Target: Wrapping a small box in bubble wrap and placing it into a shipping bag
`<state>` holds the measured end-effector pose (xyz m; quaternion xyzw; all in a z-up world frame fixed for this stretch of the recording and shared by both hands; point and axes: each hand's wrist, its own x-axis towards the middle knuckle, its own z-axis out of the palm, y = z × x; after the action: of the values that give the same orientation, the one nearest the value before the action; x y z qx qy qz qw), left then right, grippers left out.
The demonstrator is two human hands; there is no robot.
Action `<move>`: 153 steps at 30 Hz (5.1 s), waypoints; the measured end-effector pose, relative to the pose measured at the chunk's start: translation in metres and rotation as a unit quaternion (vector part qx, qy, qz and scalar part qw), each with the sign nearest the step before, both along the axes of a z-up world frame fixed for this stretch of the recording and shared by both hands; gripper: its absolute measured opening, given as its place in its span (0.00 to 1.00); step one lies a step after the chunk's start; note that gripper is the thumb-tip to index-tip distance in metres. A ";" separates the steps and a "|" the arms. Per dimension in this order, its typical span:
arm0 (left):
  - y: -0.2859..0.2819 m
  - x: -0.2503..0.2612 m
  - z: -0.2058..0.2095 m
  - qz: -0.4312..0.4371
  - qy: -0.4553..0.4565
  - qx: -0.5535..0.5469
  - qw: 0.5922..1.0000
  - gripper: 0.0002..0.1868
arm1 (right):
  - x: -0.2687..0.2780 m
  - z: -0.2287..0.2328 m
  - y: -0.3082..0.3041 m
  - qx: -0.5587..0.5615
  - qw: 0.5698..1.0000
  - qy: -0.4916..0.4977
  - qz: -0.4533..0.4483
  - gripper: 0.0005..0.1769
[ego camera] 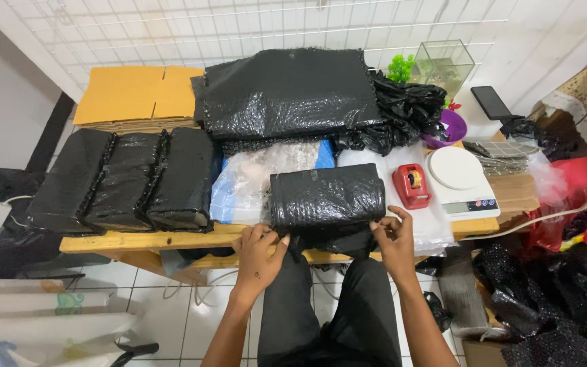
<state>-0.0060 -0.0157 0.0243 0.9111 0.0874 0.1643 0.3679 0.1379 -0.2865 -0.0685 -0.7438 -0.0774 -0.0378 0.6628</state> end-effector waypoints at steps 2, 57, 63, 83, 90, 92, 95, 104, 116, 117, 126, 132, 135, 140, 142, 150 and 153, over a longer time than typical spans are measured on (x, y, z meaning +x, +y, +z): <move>0.002 0.002 -0.010 0.030 0.016 0.006 0.999 0.18 | -0.003 0.010 0.004 -0.031 0.999 0.008 -0.007 0.29; 0.044 0.060 -0.005 -0.167 -0.216 0.219 0.937 0.24 | 0.072 0.060 -0.006 -0.344 0.770 -0.527 0.100 0.30; 0.043 0.064 -0.028 -0.109 -0.306 0.175 0.929 0.26 | 0.065 0.061 -0.008 -0.363 0.780 -0.497 0.112 0.30; 0.003 0.049 0.021 0.020 -0.056 -0.173 0.983 0.41 | 0.041 0.072 0.021 -0.190 0.933 -0.300 0.052 0.32; 0.017 0.067 0.078 0.117 0.077 -0.155 0.978 0.37 | 0.028 0.167 0.027 -0.272 0.946 -0.165 0.057 0.28; 0.026 0.079 0.067 0.108 0.122 -0.131 0.978 0.35 | 0.029 0.172 0.030 -0.308 0.945 -0.096 0.049 0.29; 0.033 0.089 0.054 0.105 0.175 -0.103 0.973 0.35 | 0.045 0.153 0.035 -0.367 0.929 -0.003 0.044 0.29; 0.029 0.121 0.019 -0.104 -0.232 0.344 0.904 0.15 | 0.074 0.108 0.045 -0.377 0.821 -0.428 -0.011 0.16; 0.022 0.101 0.012 -0.196 -0.090 0.348 0.912 0.56 | 0.037 0.138 0.034 -0.578 0.733 -0.313 0.173 0.66; 0.023 0.101 0.011 -0.196 -0.080 0.357 0.910 0.58 | 0.036 0.137 0.033 -0.605 0.719 -0.285 0.190 0.75; 0.022 0.099 -0.006 -0.152 -0.128 0.338 0.920 0.56 | 0.029 0.121 0.038 -0.654 0.677 -0.309 0.134 0.66; 0.014 0.091 -0.001 -0.125 -0.107 0.384 0.908 0.54 | 0.025 0.112 0.038 -0.651 0.671 -0.341 0.101 0.63; 0.006 0.090 0.015 -0.127 -0.068 0.389 0.910 0.57 | 0.021 0.114 0.039 -0.656 0.661 -0.352 0.086 0.62; -0.020 0.095 0.038 -0.119 0.049 0.468 0.874 0.59 | 0.023 0.108 0.041 -0.658 0.673 -0.322 0.099 0.65; -0.024 0.095 0.038 -0.116 0.047 0.505 0.854 0.56 | 0.023 0.109 0.041 -0.664 0.673 -0.311 0.100 0.65; -0.010 0.101 0.002 -0.132 0.005 0.453 0.882 0.58 | 0.020 0.093 0.029 -0.564 0.725 -0.387 0.074 0.55; -0.008 0.097 0.005 -0.137 -0.019 0.425 0.894 0.55 | 0.025 0.073 0.024 -0.509 0.746 -0.425 0.058 0.51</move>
<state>0.0907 -0.0242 0.0293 0.9802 -0.1240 0.1508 -0.0342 0.1629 -0.2626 0.0042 -0.8717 -0.4024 -0.2665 0.0847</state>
